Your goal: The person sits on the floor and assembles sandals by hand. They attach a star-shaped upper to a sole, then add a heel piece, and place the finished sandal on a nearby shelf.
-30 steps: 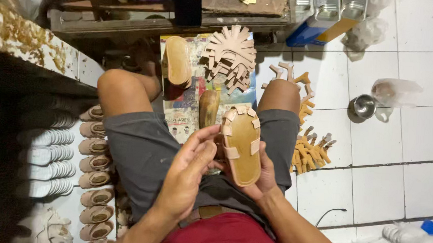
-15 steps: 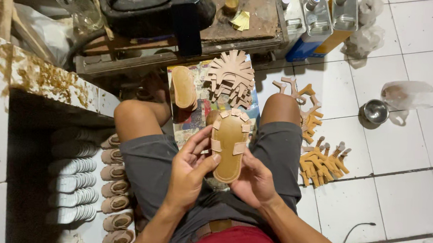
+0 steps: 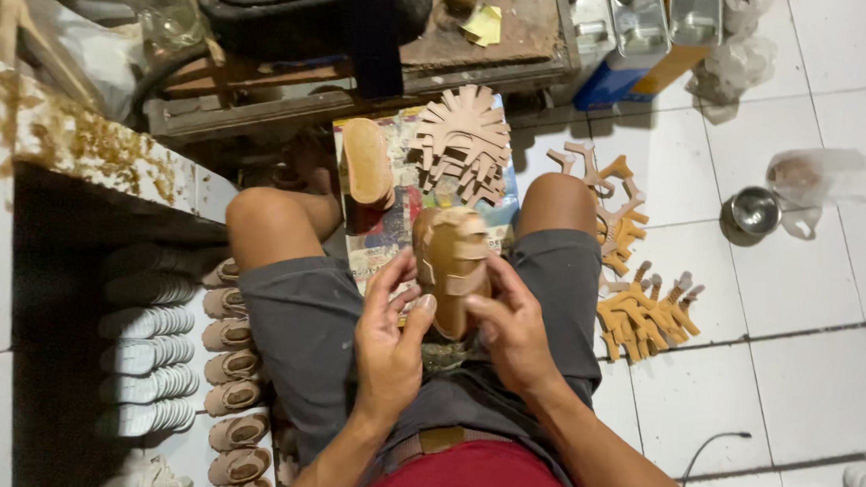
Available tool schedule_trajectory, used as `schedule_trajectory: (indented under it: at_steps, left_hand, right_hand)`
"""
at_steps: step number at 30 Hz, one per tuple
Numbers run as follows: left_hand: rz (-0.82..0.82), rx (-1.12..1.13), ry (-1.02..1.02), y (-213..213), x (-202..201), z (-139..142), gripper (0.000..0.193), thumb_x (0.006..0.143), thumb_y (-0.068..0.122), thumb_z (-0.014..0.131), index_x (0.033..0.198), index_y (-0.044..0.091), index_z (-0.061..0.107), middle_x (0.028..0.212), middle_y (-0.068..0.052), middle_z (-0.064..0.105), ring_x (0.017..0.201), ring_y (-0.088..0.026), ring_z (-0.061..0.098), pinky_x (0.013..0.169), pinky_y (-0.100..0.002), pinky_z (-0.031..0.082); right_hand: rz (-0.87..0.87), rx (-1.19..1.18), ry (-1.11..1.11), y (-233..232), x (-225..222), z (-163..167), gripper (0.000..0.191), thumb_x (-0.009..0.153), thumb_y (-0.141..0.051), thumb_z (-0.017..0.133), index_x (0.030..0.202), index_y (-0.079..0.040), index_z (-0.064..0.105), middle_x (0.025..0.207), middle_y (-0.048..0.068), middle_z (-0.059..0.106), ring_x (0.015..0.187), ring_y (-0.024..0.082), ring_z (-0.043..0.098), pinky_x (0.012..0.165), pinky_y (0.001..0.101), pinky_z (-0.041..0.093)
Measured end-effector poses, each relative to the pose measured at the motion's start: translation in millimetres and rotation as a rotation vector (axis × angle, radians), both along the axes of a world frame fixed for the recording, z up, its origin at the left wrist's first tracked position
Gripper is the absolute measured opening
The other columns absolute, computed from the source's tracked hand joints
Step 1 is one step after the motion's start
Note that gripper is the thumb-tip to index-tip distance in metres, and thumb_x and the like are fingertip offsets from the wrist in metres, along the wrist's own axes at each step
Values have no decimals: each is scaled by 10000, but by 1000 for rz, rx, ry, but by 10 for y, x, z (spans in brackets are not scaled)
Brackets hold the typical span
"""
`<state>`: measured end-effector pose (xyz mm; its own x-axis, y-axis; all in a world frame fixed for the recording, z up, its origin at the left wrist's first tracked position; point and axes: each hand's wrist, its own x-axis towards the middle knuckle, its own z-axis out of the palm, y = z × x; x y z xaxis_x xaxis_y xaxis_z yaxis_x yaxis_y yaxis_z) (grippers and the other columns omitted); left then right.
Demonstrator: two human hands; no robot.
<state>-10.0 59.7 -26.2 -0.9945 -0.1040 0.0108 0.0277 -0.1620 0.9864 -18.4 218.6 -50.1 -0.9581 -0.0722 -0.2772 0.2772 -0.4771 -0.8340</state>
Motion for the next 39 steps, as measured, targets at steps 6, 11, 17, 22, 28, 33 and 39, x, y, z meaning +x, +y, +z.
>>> schedule_trajectory:
  at_steps: [6,11,17,22,28,33,39]
  left_hand:
    - [-166,319,-246,164,-184,-178,979,805,85,775,1573,83,168,1362,-207,540,1231,-272,593,1058,-408,485]
    - [-168,370,-464,439,-462,-656,878,786,68,716,1577,15,339,1283,-203,598,1088,-296,603,938,-404,496]
    - [-172,-60,-471,1228,-890,-1500,676,880,161,679,1491,2,437,1331,-185,619,1191,-258,627,1012,-356,511]
    - [-169,-666,-262,1877,-1082,-1732,546,1007,220,590,1476,-34,476,1457,-231,552,1352,-335,521,1133,-396,382]
    - [-265,-962,-343,2598,-1199,-1801,548,1025,242,499,1518,6,459,1441,-261,566,1301,-397,558,1067,-414,425]
    - [-339,-1276,-141,3038,-1366,-2145,686,923,120,474,1591,-26,430,1325,-302,591,1201,-460,577,1036,-488,461]
    - [-312,-1096,-380,3427,-1922,-2451,656,953,167,502,1584,6,420,1328,-269,613,1168,-397,616,966,-462,501]
  right_hand:
    - [129,591,409,109,244,147,737,917,-92,689,1560,-21,337,1451,144,534,1295,238,579,1107,337,448]
    - [143,658,354,513,152,88,548,914,-58,726,1429,0,549,1346,153,631,1253,244,624,1086,346,466]
    - [-345,814,157,1506,26,-485,329,958,-51,690,1279,11,653,1227,116,686,1163,205,666,1044,319,511]
    - [-715,763,-55,2680,-192,-1540,270,961,-58,696,1225,-2,690,1131,85,698,1029,140,679,924,293,561]
    - [-640,990,-429,3996,-484,-2563,295,885,-111,734,1160,-12,701,946,98,733,836,185,699,786,317,562]
    - [-419,1212,-715,4857,-952,-3089,309,868,-108,713,1153,-9,649,1067,186,671,1003,360,643,860,438,513]
    - [-366,1536,-677,5501,-1446,-3500,421,924,-21,636,1344,-27,604,1292,171,624,1206,364,570,1020,450,474]
